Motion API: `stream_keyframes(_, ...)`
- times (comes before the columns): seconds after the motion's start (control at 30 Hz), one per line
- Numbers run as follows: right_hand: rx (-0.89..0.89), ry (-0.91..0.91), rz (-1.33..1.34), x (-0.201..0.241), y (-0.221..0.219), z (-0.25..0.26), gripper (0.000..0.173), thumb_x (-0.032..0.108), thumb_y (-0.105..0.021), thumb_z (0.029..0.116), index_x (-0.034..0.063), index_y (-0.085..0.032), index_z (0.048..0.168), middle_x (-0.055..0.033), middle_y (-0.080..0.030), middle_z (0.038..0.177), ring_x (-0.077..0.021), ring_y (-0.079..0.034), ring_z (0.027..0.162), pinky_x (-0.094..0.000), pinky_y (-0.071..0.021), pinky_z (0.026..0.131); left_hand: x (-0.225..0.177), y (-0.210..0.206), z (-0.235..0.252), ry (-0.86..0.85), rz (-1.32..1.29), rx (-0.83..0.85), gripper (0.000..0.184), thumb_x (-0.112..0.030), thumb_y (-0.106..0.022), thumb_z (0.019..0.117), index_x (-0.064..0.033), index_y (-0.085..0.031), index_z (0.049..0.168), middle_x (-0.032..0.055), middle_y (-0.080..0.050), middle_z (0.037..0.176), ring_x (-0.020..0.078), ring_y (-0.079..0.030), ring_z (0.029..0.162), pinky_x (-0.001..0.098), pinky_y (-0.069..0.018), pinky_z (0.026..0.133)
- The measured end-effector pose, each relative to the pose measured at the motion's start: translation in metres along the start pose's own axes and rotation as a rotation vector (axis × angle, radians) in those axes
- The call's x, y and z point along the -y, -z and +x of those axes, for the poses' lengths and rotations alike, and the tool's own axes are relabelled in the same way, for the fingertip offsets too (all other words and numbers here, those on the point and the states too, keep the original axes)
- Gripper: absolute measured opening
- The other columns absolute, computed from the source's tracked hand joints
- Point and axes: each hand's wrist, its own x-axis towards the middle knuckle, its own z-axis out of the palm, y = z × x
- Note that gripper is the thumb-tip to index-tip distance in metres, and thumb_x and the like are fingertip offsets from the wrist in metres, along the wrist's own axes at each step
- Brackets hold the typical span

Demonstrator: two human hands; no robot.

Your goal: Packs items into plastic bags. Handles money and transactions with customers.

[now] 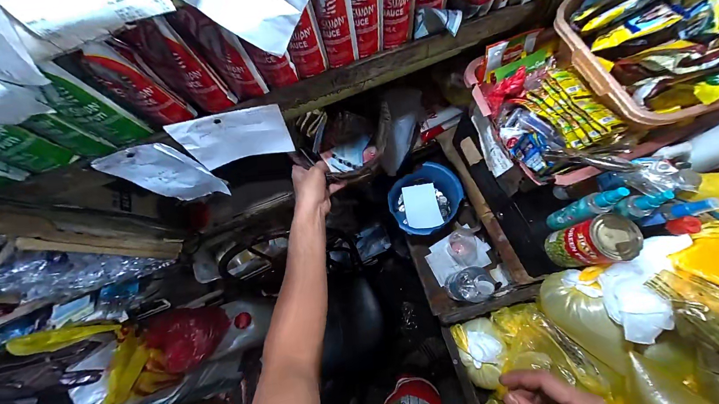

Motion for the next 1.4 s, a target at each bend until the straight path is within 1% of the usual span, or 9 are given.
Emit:
stream_keyframes(0.13, -0.048, 0.322, -0.342, 0.029, 0.005, 0.079, 0.027, 0.036, -0.056, 0.1040, 0.0182, -0.076, 0.108, 0.0081, -0.074, 0.093, -0.0022, -0.070, 0.081, -0.0272, -0.0618, 0.072, 0.024, -0.006, -0.064, -0.003, -0.069, 0.091, 0.059, 0.001, -0.056, 0.0944, -0.0066, -0.032, 0.148, 0.0218, -0.063, 0.124, 0.0373, -0.072, 0.094, 0.0555, -0.0641, 0.069)
stream_keyframes(0.2, -0.078, 0.405, -0.462, 0.049, 0.000, 0.126, 0.032, 0.039, -0.051, 0.1058, 0.0202, -0.076, 0.110, 0.0066, -0.074, 0.095, -0.0054, -0.070, 0.083, -0.0325, -0.0603, 0.073, 0.038, -0.007, -0.091, 0.025, -0.045, 0.107, 0.057, -0.002, -0.057, 0.0942, -0.0076, -0.036, 0.147, 0.0207, -0.063, 0.122, 0.0356, -0.072, 0.091, 0.0540, -0.0638, 0.068)
stream_keyframes(0.33, -0.180, 0.560, -0.687, 0.071, -0.023, 0.211, 0.025, 0.029, -0.057, 0.1034, 0.0171, -0.075, 0.115, -0.0039, -0.074, 0.103, -0.0215, -0.072, 0.091, -0.0484, -0.0608, 0.074, 0.062, -0.011, -0.132, 0.004, 0.001, 0.208, 0.063, -0.010, -0.059, 0.0983, -0.0171, -0.029, 0.153, 0.0166, -0.058, 0.133, 0.0325, -0.069, 0.100, 0.0527, -0.0619, 0.072)
stream_keyframes(0.43, -0.194, 0.569, -0.885, 0.068, -0.039, 0.269, 0.028, 0.024, -0.057, 0.1013, 0.0206, -0.072, 0.125, -0.0108, -0.069, 0.117, -0.0307, -0.069, 0.104, -0.0507, -0.0592, 0.080, 0.070, -0.019, -0.152, -0.012, 0.043, 0.242, 0.068, -0.012, -0.062, 0.0979, -0.0189, -0.027, 0.156, 0.0160, -0.058, 0.138, 0.0338, -0.068, 0.106, 0.0546, -0.0625, 0.074)
stream_keyframes(0.6, -0.152, 0.504, -1.153, 0.041, -0.053, 0.324, 0.031, 0.009, -0.058, 0.0962, 0.0104, -0.069, 0.125, -0.0202, -0.060, 0.132, -0.0416, -0.065, 0.109, -0.0569, -0.0570, 0.078, 0.083, -0.030, -0.169, -0.013, 0.100, 0.248, 0.074, -0.010, -0.064, 0.0969, -0.0169, -0.024, 0.159, 0.0173, -0.063, 0.130, 0.0311, -0.073, 0.096, 0.0511, -0.0648, 0.074)
stream_keyframes(0.8, -0.168, 0.520, -1.162, 0.023, -0.050, 0.307, 0.009, 0.009, -0.066, 0.0932, 0.0059, -0.073, 0.098, -0.0176, -0.064, 0.117, -0.0393, -0.065, 0.103, -0.0551, -0.0577, 0.070, 0.107, -0.024, -0.182, -0.026, 0.140, 0.248, 0.080, -0.009, -0.066, 0.0938, -0.0116, -0.023, 0.161, 0.0165, -0.055, 0.143, 0.0243, -0.066, 0.117, 0.0452, -0.0619, 0.091)
stream_keyframes(1.0, -0.254, 0.414, -0.928, 0.035, -0.029, 0.287, 0.029, 0.036, -0.069, 0.0982, 0.0085, -0.075, 0.091, -0.0139, -0.073, 0.104, -0.0355, -0.071, 0.088, -0.0588, -0.0573, 0.070, 0.112, -0.038, -0.179, -0.056, 0.047, 0.174, 0.076, -0.007, -0.068, 0.0937, -0.0111, -0.028, 0.158, 0.0143, -0.058, 0.141, 0.0226, -0.065, 0.119, 0.0439, -0.0589, 0.096)
stream_keyframes(1.2, -0.581, 0.522, -0.730, 0.061, 0.002, 0.277, 0.021, 0.030, -0.061, 0.1023, 0.0165, -0.078, 0.105, -0.0025, -0.076, 0.106, -0.0191, -0.073, 0.095, -0.0436, -0.0586, 0.080, 0.142, -0.060, -0.149, -0.164, 0.119, 0.142, 0.082, -0.010, -0.067, 0.0924, -0.0130, -0.022, 0.160, 0.0114, -0.051, 0.150, 0.0222, -0.056, 0.132, 0.0470, -0.0532, 0.104)
stream_keyframes(1.4, -0.638, 0.417, -0.556, 0.058, 0.026, 0.238, 0.022, 0.027, -0.058, 0.1037, 0.0173, -0.073, 0.116, -0.0019, -0.076, 0.103, -0.0176, -0.072, 0.094, -0.0440, -0.0585, 0.082, 0.182, -0.058, -0.118, -0.076, 0.301, 0.091, 0.080, -0.020, -0.065, 0.0950, -0.0034, -0.020, 0.159, 0.0196, -0.049, 0.150, 0.0288, -0.051, 0.136, 0.0493, -0.0444, 0.112)
